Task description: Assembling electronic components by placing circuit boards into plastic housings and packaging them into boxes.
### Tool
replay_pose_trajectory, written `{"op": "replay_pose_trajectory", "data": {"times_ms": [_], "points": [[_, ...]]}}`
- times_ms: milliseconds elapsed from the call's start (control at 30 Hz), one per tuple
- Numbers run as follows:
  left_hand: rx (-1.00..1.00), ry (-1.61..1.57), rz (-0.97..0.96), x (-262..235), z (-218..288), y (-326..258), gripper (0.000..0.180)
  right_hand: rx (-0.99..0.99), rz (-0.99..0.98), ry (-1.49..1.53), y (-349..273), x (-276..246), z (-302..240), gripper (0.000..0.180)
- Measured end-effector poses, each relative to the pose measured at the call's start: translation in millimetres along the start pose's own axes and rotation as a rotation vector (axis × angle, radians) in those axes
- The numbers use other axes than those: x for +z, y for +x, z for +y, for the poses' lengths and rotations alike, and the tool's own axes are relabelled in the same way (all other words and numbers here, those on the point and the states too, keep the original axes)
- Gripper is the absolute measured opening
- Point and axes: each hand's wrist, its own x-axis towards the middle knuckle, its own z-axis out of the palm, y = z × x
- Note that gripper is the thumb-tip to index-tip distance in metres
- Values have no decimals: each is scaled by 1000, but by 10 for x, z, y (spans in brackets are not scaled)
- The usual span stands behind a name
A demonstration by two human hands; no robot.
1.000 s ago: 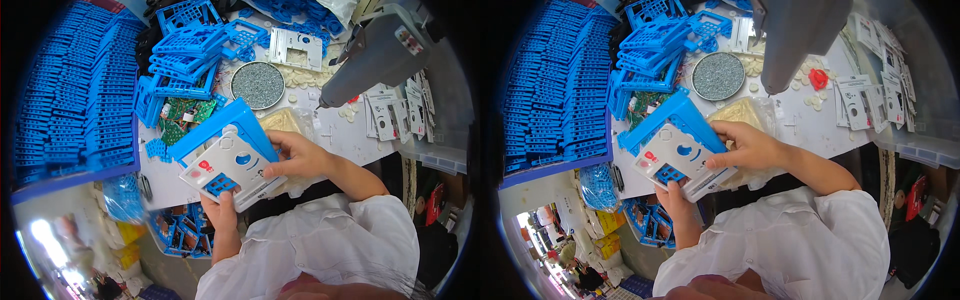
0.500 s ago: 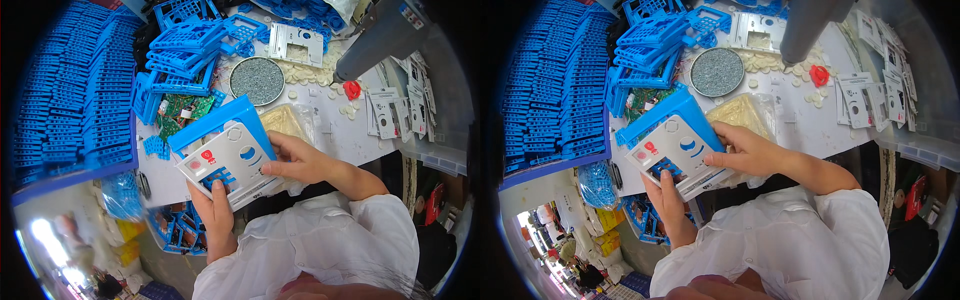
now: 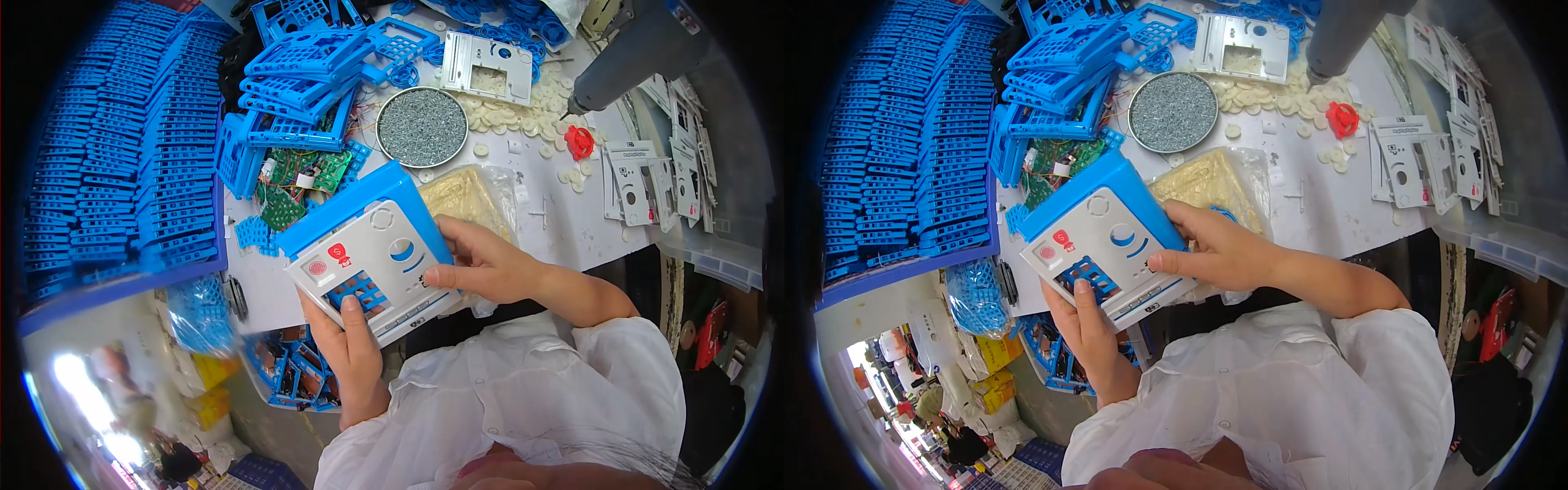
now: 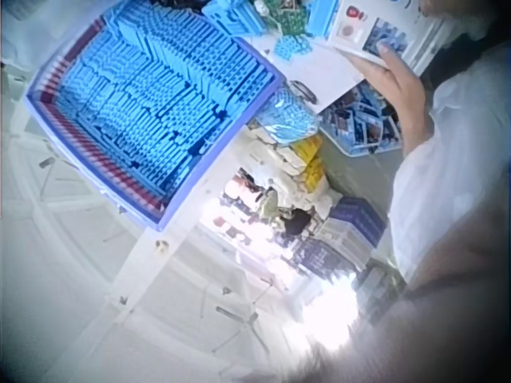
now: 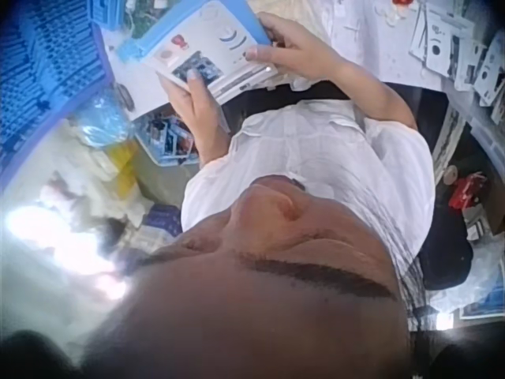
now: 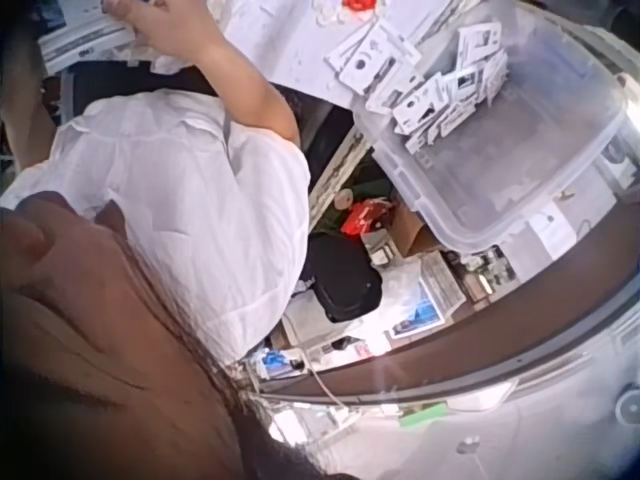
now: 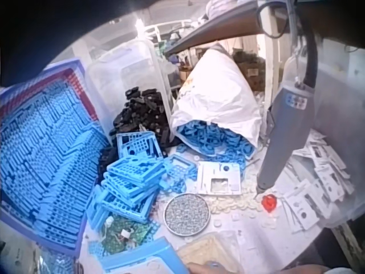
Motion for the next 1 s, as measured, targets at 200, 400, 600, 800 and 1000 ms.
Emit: {"op": "replay_pose_trajectory", "data": {"times_ms": [200, 400, 600, 800, 1000], "points": [[0, -186, 13, -19, 118, -41, 64, -9, -73, 147, 9, -6, 0, 59], [14, -54, 82, 46, 129, -63, 65, -3, -66, 43, 34, 1, 55, 57], [-20, -43, -60, -2, 270, -128, 77, 110, -163, 284, 58, -131, 4, 54], [73, -118, -84, 8, 332, -279, 91, 48, -207, 256, 103, -65, 68, 48], [-7, -237, -33, 23, 251, -265, 86, -7, -66, 228, 71, 7, 106, 45]]}}
